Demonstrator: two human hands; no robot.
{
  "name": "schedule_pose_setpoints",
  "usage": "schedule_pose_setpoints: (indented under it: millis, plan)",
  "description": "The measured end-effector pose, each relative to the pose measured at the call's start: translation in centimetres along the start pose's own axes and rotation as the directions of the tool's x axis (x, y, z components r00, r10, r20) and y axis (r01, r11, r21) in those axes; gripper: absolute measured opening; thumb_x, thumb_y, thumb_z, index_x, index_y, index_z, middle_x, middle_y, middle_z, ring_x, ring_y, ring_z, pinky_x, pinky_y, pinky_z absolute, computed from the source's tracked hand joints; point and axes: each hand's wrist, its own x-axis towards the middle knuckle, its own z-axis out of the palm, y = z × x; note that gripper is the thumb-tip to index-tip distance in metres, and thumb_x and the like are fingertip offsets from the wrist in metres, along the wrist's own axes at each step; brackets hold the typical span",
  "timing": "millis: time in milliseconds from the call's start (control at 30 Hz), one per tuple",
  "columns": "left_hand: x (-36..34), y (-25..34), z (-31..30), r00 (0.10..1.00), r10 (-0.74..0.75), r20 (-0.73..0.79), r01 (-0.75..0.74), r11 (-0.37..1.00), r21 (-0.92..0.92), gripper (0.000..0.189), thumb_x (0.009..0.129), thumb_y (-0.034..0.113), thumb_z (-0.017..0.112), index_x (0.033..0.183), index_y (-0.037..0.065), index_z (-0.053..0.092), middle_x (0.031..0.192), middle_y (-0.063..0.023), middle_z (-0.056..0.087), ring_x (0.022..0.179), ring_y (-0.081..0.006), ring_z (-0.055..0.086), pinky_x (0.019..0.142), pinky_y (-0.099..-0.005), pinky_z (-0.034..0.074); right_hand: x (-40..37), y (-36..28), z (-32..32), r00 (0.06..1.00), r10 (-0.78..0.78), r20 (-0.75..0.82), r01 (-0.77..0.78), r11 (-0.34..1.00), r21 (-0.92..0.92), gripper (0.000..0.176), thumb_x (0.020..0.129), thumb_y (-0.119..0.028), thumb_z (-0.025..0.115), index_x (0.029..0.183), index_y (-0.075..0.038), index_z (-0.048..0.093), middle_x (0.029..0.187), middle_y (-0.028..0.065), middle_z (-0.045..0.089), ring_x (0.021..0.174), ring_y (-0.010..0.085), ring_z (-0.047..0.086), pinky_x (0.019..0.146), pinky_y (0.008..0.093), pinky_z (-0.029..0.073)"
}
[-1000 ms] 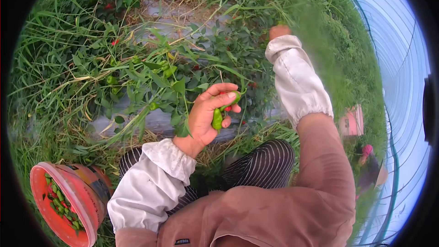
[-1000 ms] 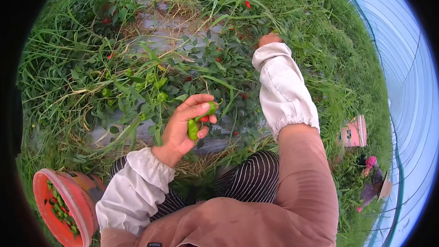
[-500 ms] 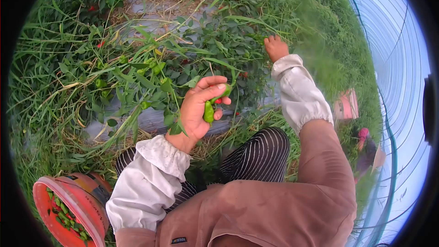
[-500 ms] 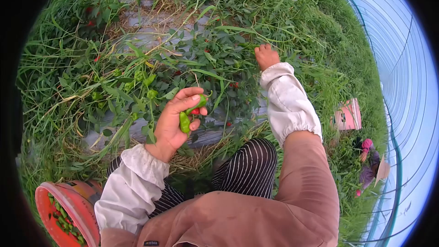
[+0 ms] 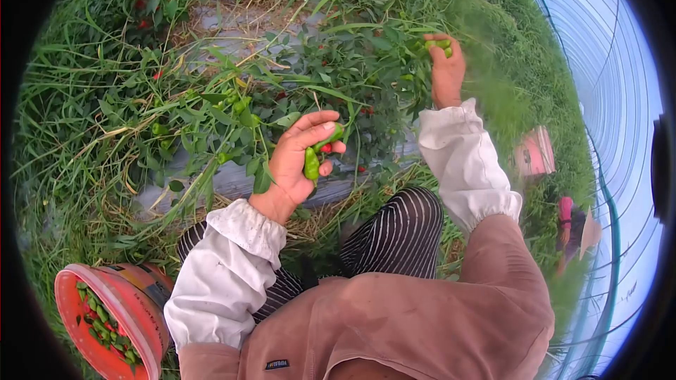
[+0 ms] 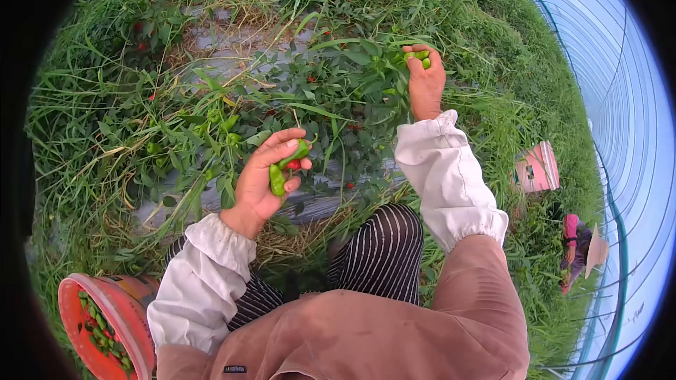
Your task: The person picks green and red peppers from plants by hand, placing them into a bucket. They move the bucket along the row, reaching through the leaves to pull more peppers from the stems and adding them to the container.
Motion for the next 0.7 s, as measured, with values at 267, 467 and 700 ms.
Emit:
schedule_pose_setpoints:
  millis: [267, 467, 700]
  plan:
    - [-2.2, -2.0, 2.2, 0.996, -0.028, 0.09, 0.039, 0.991, -0.128, 0.039, 0.096, 0.046, 0.054, 0.122, 0.018, 0.056, 0.1, -0.0006, 0.061, 0.073, -0.0133, 0.061, 0.043, -0.0217, 0.04, -14.9, -11.0, 4.1, 0.685, -0.123, 0.718, 0.051, 0.991, 0.121, 0.035, 0.092, -0.024, 0.051, 0.114, 0.003, 0.056, 0.119, 0.0173, 0.059, 0.122, 0.0293, 0.049, 0.105, 0.0422, 0.036]
    - [-4.5, -1.7, 1.0, 0.996, -0.07, 0.056, 0.08, 0.977, -0.199, 0.038, 0.092, 0.049, 0.059, 0.111, 0.017, 0.058, 0.096, -0.0003, 0.062, 0.075, -0.0131, 0.059, 0.039, -0.0206, 0.037, -15.3, -11.4, 4.5, 0.596, -0.339, 0.728, 0.498, 0.867, -0.004, 0.047, 0.097, -0.038, 0.048, 0.121, 0.001, 0.053, 0.123, 0.0212, 0.055, 0.124, 0.0375, 0.046, 0.104, 0.0446, 0.036]
    - [-6.4, -1.9, -1.0, 0.99, -0.132, 0.055, 0.139, 0.974, -0.179, 0.027, 0.091, 0.023, 0.065, 0.114, 0.012, 0.056, 0.098, -0.0022, 0.06, 0.077, -0.0166, 0.058, 0.04, -0.0227, 0.039, -16.7, -10.9, 4.4, 0.575, -0.317, 0.754, 0.435, 0.899, 0.047, 0.073, 0.093, -0.056, 0.048, 0.14, -0.001, 0.038, 0.134, 0.0247, 0.047, 0.127, 0.039, 0.043, 0.106, 0.045, 0.035]
